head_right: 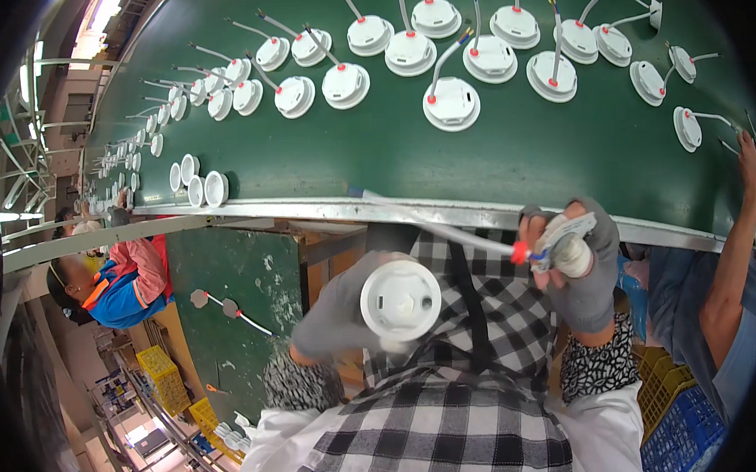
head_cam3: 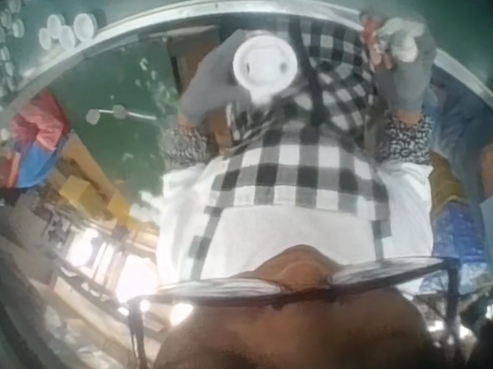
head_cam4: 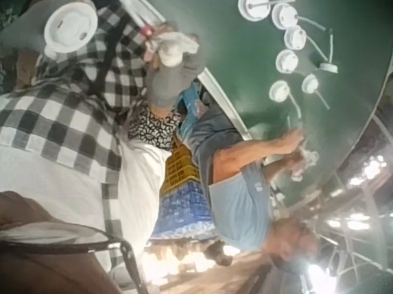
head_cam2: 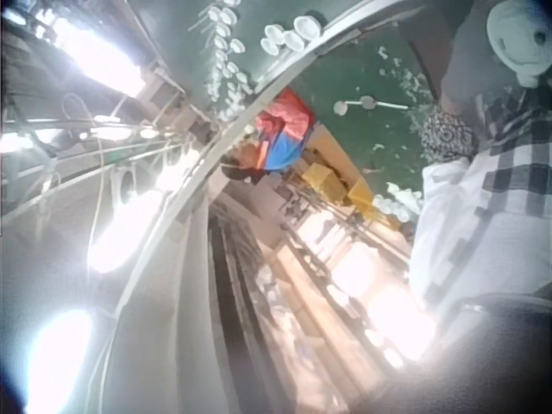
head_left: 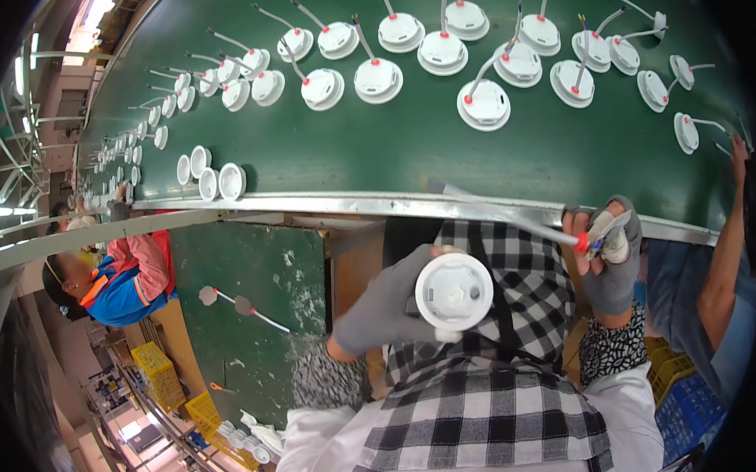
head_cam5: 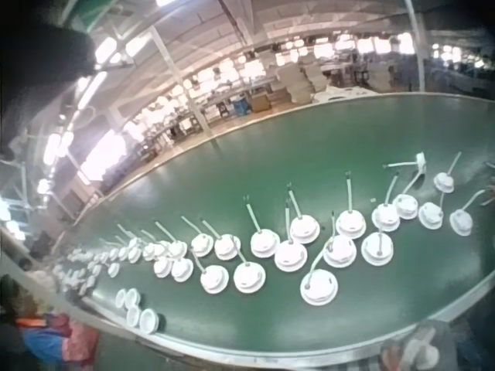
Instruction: The person assembles light fixtures by threading wires through plastic housings, pressing LED modules into the housings, and placing the assembled lights on the conveyor belt.
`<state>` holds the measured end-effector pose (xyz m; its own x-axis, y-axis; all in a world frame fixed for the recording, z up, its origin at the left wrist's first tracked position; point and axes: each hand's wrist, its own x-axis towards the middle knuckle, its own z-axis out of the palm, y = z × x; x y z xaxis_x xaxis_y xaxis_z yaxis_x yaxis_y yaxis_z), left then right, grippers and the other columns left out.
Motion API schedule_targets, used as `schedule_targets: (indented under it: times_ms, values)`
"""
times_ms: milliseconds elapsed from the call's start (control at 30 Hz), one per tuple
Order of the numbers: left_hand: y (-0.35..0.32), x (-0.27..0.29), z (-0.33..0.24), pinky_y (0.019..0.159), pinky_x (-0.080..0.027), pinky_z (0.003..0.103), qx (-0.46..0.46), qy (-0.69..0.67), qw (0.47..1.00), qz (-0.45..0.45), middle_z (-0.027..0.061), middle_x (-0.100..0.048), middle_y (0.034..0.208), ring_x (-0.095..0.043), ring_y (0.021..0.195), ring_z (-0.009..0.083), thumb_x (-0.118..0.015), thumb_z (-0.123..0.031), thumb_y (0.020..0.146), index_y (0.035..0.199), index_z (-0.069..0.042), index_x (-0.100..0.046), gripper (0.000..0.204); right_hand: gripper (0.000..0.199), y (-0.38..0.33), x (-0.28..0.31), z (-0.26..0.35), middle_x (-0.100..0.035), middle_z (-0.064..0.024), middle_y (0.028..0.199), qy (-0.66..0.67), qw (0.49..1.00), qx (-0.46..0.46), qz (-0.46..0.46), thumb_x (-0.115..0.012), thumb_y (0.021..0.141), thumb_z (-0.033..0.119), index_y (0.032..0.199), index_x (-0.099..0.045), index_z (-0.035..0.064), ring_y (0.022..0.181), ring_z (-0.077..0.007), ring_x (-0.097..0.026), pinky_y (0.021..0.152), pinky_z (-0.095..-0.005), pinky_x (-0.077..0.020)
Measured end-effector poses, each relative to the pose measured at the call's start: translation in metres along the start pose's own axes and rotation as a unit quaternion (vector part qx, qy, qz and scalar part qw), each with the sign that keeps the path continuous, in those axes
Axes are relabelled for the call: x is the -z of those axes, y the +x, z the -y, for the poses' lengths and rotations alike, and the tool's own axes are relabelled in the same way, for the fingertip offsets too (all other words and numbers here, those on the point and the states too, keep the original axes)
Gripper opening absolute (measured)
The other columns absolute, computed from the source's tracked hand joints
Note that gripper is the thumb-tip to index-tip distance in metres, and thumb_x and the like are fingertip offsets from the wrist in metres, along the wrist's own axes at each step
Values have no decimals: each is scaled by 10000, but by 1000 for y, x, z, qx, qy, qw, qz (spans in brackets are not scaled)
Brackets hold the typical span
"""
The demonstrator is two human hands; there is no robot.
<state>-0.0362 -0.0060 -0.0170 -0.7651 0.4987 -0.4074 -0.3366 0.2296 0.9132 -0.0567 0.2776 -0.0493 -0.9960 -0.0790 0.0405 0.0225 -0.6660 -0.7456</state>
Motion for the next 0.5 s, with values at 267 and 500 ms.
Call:
schedule_targets:
  times_ms: [267, 500]
  values:
    - [24, 38, 9, 846, -448, 283, 7, 16, 932, 363, 86, -640, 1101, -607, 1011, 180, -915, -366, 488, 1222, -5, -549, 897, 273, 24, 1, 16, -589, -119, 598, -5, 961, -171, 216, -812, 606, 125, 680, -612, -46, 486, -184, -473, 513, -320, -348]
    - [28, 41, 13, 828, -491, 308, -15, 23, 919, 394, 103, -656, 1079, -650, 964, 214, -854, -482, 538, 1253, -33, -511, 911, 261, 39, -5, 24, -604, -97, 620, -97, 912, -240, 318, -808, 655, 136, 730, -643, -53, 507, -162, -509, 483, -286, -363]
